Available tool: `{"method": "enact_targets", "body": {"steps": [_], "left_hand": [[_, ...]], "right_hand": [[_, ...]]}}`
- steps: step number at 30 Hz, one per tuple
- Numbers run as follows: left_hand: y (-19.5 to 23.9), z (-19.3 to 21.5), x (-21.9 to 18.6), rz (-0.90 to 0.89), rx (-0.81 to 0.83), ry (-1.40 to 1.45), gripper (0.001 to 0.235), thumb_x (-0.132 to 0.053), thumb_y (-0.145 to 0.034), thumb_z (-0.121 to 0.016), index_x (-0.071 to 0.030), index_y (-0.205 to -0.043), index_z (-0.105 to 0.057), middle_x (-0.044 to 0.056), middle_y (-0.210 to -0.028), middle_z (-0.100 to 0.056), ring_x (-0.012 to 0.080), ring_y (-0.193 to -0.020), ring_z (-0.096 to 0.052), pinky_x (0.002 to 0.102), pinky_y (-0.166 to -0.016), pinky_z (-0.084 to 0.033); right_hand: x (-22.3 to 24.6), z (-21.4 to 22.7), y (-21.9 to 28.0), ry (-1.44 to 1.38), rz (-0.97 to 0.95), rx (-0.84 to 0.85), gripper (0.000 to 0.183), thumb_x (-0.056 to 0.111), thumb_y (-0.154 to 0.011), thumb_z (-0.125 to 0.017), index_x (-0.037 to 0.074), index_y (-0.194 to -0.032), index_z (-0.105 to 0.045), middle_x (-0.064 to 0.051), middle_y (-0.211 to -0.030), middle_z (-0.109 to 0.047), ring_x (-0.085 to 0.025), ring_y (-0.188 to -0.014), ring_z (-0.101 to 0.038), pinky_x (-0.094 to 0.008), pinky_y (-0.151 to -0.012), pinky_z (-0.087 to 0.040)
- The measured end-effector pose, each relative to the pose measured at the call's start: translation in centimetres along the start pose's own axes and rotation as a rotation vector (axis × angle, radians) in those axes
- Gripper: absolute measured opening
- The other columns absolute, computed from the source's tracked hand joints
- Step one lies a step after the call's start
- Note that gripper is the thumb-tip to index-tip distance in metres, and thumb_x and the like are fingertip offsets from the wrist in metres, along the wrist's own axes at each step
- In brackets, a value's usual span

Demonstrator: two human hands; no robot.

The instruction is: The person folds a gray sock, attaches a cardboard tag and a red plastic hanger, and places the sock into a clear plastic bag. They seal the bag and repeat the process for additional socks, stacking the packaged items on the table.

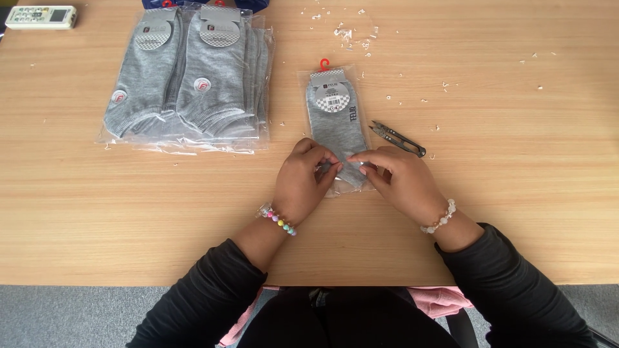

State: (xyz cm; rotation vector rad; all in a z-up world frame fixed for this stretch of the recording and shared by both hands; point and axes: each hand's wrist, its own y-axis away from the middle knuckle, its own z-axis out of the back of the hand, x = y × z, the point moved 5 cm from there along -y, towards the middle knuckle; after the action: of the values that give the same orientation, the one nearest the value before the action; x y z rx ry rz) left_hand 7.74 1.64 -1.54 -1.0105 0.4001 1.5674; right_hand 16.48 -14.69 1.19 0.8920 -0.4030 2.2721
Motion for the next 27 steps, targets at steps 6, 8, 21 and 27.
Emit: {"method": "enact_targets", "body": {"steps": [6,8,21,27], "left_hand": [[-0.1,-0.2,0.3,0.006,0.003,0.02,0.011,-0.011,-0.09,-0.076,-0.005,-0.092,-0.067,0.012,-0.093,-0.059,0.0303,-0.088,-0.073,0.032,-0.068,-0.064],[-0.1,-0.2,0.3,0.007,0.002,0.021,0.011,-0.011,-0.089,-0.077,-0.005,-0.091,-0.067,0.012,-0.092,-0.059,0.0298,-0.088,-0.072,0.032,-0.068,-0.064],[0.4,1.0,0.7,0.052,0.014,-0.013,0.008,-0.007,-0.093,-0.069,-0.007,-0.102,-0.069,0.01,-0.089,-0.058,0.0263,-0.078,-0.07,0.031,-0.062,-0.061],[0.9,2.6,-0.1,0.041,-0.032,-0.144,0.018,0.0,-0.096,-0.059,-0.006,-0.111,-0.066,0.011,-0.096,-0.059,0.0332,-0.085,-0.074,0.038,-0.067,-0.064]], "right_hand": [[0.2,-0.5,0.0,0.166,0.047,0.033,0.023,0.012,-0.097,-0.064,0.016,-0.117,-0.074,-0.013,-0.085,-0.071,-0.029,-0.071,-0.071,-0.037,-0.058,-0.056],[0.3,-0.5,0.0,0.187,0.037,0.052,0.026,0.012,-0.097,-0.063,0.016,-0.12,-0.073,-0.013,-0.087,-0.071,-0.03,-0.075,-0.072,-0.038,-0.06,-0.057],[-0.4,-0.2,-0.1,0.249,-0.105,0.147,0.046,0.028,-0.095,-0.061,0.027,-0.141,-0.059,-0.009,-0.066,-0.064,-0.032,-0.073,-0.071,-0.042,-0.065,-0.056],[0.0,0.6,0.5,0.459,0.232,-0.223,0.041,0.04,-0.091,-0.071,0.023,-0.129,-0.066,-0.003,-0.084,-0.06,-0.025,-0.08,-0.07,-0.038,-0.065,-0.057]]}}
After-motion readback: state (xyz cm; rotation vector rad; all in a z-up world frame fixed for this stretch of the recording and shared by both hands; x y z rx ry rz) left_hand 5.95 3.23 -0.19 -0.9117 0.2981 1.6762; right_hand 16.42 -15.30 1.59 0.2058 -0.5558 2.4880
